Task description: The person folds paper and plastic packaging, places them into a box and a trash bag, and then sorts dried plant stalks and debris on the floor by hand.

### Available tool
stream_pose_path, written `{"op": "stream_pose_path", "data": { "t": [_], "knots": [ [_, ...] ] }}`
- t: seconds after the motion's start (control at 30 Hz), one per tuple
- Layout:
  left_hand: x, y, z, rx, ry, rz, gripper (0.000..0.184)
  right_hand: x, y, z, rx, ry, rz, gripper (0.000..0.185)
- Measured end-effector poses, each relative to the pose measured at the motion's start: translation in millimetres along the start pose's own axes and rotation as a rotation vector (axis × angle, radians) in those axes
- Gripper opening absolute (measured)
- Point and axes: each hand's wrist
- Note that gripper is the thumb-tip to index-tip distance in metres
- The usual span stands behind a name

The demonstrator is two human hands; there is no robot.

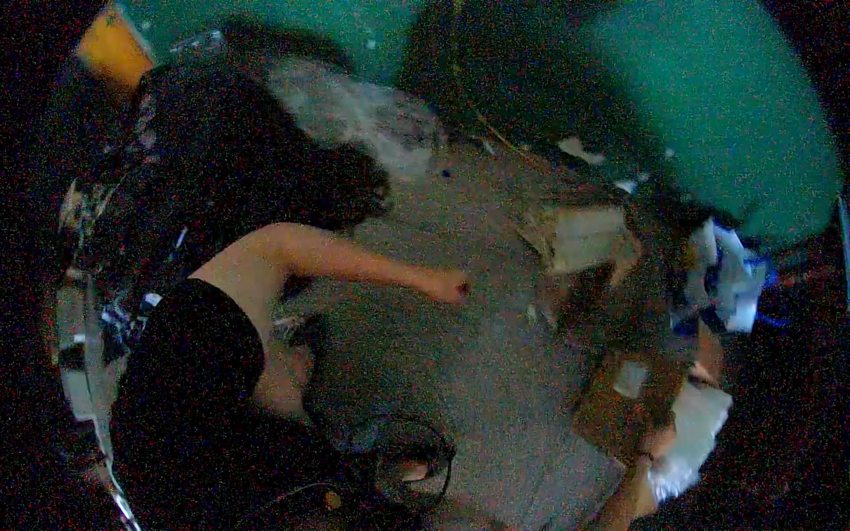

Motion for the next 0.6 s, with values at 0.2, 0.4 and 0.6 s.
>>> {"op": "stream_pose_path", "data": {
  "t": [0.2, 0.4, 0.6],
  "knots": [
    [-21, -54, -50, -0.192, -0.1, 0.335, 0.01, -6, -10, -14, 0.029, 0.217, -0.052, 0.034],
    [55, -194, -56, -0.998, -0.503, 0.678, 0.037, -7, 1, -24, 0.26, 0.242, 0.078, 0.039],
    [134, -279, -134, -1.078, -0.948, 0.958, 0.053, 8, 2, 0, 0.5, 0.228, 0.258, 0.045]
  ]
}}
Point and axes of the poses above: each hand's wrist, its own x-axis away from the middle knuckle, its own y-axis out of the palm, z = x × y, and after that the axes turned 11 degrees about -z, right-handed
